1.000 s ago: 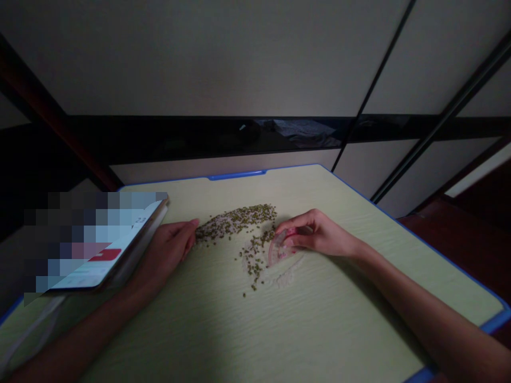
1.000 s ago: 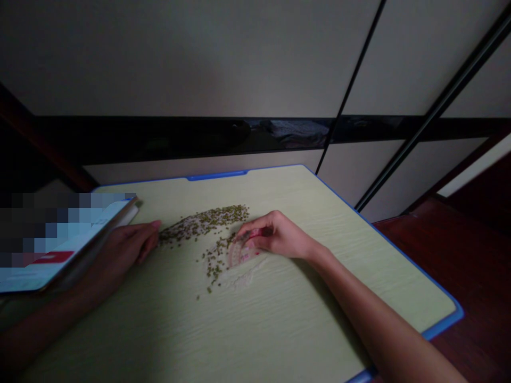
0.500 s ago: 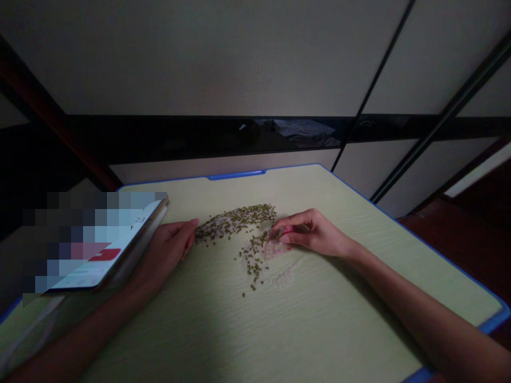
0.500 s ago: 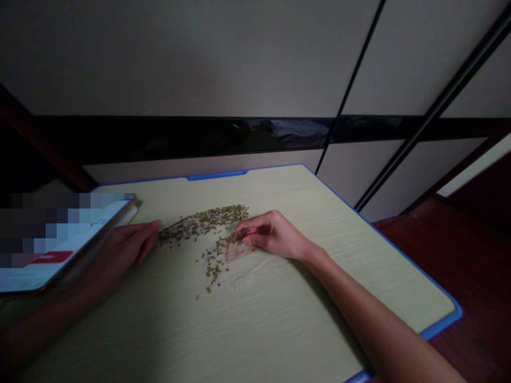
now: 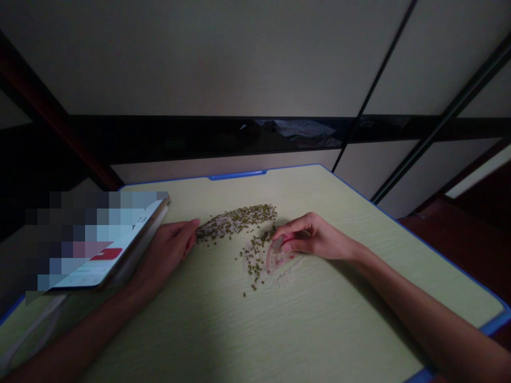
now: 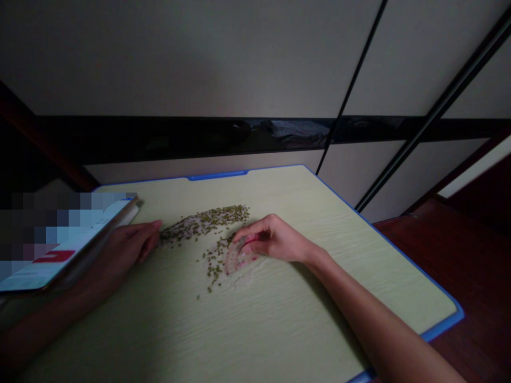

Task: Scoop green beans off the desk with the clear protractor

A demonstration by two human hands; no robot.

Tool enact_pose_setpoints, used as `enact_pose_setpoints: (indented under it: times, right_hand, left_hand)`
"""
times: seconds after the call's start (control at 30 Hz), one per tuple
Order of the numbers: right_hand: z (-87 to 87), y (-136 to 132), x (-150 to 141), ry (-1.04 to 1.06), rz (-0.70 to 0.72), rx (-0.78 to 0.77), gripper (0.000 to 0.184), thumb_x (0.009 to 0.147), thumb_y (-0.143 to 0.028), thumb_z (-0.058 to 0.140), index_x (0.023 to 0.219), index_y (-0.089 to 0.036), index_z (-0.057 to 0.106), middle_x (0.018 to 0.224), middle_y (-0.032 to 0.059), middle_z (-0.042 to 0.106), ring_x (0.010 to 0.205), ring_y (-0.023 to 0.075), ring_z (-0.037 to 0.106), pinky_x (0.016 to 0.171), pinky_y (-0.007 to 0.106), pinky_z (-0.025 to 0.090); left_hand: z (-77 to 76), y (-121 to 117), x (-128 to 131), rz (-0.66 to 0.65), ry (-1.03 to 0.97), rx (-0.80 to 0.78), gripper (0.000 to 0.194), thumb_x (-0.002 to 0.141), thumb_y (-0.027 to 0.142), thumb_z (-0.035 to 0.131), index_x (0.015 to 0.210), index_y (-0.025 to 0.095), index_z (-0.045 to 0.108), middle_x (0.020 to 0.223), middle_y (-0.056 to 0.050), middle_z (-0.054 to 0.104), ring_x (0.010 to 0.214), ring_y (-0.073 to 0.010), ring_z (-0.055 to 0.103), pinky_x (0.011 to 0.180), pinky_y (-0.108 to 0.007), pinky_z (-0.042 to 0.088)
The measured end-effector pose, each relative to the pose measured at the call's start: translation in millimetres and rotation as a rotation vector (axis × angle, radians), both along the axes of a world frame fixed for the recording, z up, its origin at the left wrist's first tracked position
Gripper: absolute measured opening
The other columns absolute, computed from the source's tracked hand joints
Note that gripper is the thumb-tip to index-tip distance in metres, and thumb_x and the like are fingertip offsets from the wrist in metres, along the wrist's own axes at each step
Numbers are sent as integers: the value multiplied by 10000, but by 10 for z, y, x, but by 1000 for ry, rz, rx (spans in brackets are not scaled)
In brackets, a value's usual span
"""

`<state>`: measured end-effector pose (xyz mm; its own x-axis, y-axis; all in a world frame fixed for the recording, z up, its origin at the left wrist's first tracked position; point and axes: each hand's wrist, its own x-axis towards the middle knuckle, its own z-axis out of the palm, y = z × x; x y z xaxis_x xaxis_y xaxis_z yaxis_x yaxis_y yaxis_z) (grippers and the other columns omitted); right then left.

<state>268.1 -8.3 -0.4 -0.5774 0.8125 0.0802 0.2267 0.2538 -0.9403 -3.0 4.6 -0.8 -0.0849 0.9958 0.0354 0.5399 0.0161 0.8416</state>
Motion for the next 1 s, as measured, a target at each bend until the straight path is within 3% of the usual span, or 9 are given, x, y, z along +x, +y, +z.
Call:
enact_pose_setpoints:
  times: [0.27,0.63,1.0]
  right_hand:
    - [-9,12,4,-46,-40,55,246,726,-194,625,937,-77,674,601,0,562,496,75,471,481,218,434]
    - [-6,12,-18,-81,-106,105,268,733,-261,636,932,-87,678,619,11,578,527,88,490,504,215,423]
    - [15,5,-47,-66,-178,58,277,724,-222,618,936,-51,672,662,34,590,547,92,483,516,223,403]
  left_hand:
    - [31,-21,10,-2,8,2,433,734,469,415,394,205,366,328,68,327,374,-97,329,463,-234,265]
    - [10,-3,7,13,-7,0,428,723,457,432,380,209,372,322,64,329,360,-99,325,451,-234,265]
    - [33,-27,16,6,20,-4,423,724,457,422,389,204,371,317,68,326,364,-94,325,449,-226,264]
